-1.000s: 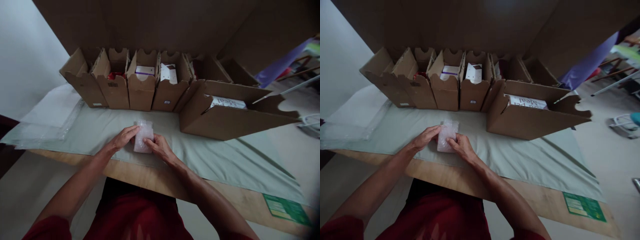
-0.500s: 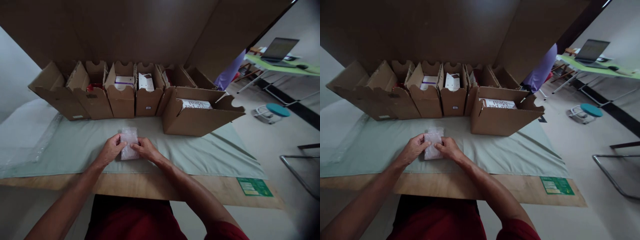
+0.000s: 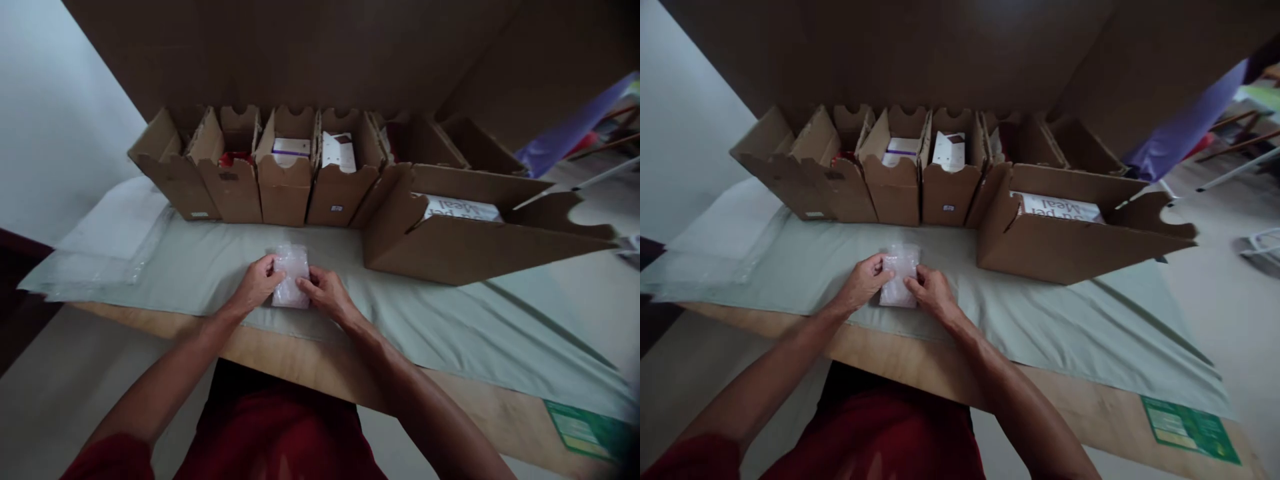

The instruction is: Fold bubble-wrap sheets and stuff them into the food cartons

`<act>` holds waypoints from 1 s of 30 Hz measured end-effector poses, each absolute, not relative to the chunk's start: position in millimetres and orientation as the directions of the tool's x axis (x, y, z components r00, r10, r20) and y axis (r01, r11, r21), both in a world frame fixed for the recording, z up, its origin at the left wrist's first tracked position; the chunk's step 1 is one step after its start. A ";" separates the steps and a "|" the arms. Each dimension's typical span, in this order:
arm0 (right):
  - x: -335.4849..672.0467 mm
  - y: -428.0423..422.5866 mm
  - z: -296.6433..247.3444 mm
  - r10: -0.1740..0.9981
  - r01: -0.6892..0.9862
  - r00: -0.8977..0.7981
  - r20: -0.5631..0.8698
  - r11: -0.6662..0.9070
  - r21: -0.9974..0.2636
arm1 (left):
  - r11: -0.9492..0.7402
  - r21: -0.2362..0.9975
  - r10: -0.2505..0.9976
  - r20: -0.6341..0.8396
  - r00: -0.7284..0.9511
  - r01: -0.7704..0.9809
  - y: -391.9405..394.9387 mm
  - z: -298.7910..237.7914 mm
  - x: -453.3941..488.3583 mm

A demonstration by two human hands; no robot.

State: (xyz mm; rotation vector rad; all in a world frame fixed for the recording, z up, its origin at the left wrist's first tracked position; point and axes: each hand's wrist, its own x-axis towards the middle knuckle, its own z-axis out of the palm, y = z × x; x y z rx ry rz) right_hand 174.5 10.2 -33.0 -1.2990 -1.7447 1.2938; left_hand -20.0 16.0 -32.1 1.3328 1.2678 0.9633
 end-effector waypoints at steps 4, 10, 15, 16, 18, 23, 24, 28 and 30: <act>174.2 11.1 -32.1 0.939 0.349 -0.333 -0.090 0.034 -0.937 | 0.073 0.979 0.992 -0.091 0.089 0.190 16.6 -35.3 -18.7; 172.8 10.2 -30.9 0.939 0.344 -0.328 -0.104 0.016 -0.939 | 0.077 0.984 0.990 -0.095 0.106 0.162 13.9 -30.8 -17.5; 171.3 8.8 -25.2 0.921 0.329 -0.371 -0.116 0.014 -0.944 | 0.122 0.987 0.981 -0.136 0.140 0.102 11.4 -23.0 -18.5; 171.1 8.0 -23.9 0.917 0.325 -0.381 -0.116 0.015 -0.946 | 0.135 0.986 0.978 -0.149 0.148 0.096 10.5 -20.8 -19.7; 171.1 5.2 -21.5 0.913 0.315 -0.393 -0.109 0.022 -0.949 | 0.154 0.984 0.970 -0.167 0.179 0.083 7.3 -16.0 -23.2; 176.1 -13.4 -13.0 0.927 0.342 -0.376 -0.016 0.122 -0.932 | 0.137 0.989 0.955 -0.147 0.257 0.056 -6.1 -8.2 -35.4; 177.4 -19.6 -9.8 0.922 0.358 -0.386 0.016 0.165 -0.919 | 0.150 0.988 0.952 -0.155 0.263 0.038 -8.5 -8.3 -37.5; 179.0 -48.1 7.3 0.864 0.407 -0.475 0.164 0.381 -0.830 | 0.176 0.983 0.935 -0.184 0.302 0.054 -13.9 -9.6 -41.9; 177.5 -60.1 14.3 0.839 0.426 -0.511 0.186 0.435 -0.793 | 0.136 0.981 0.931 -0.174 0.321 0.137 -14.5 -8.4 -42.4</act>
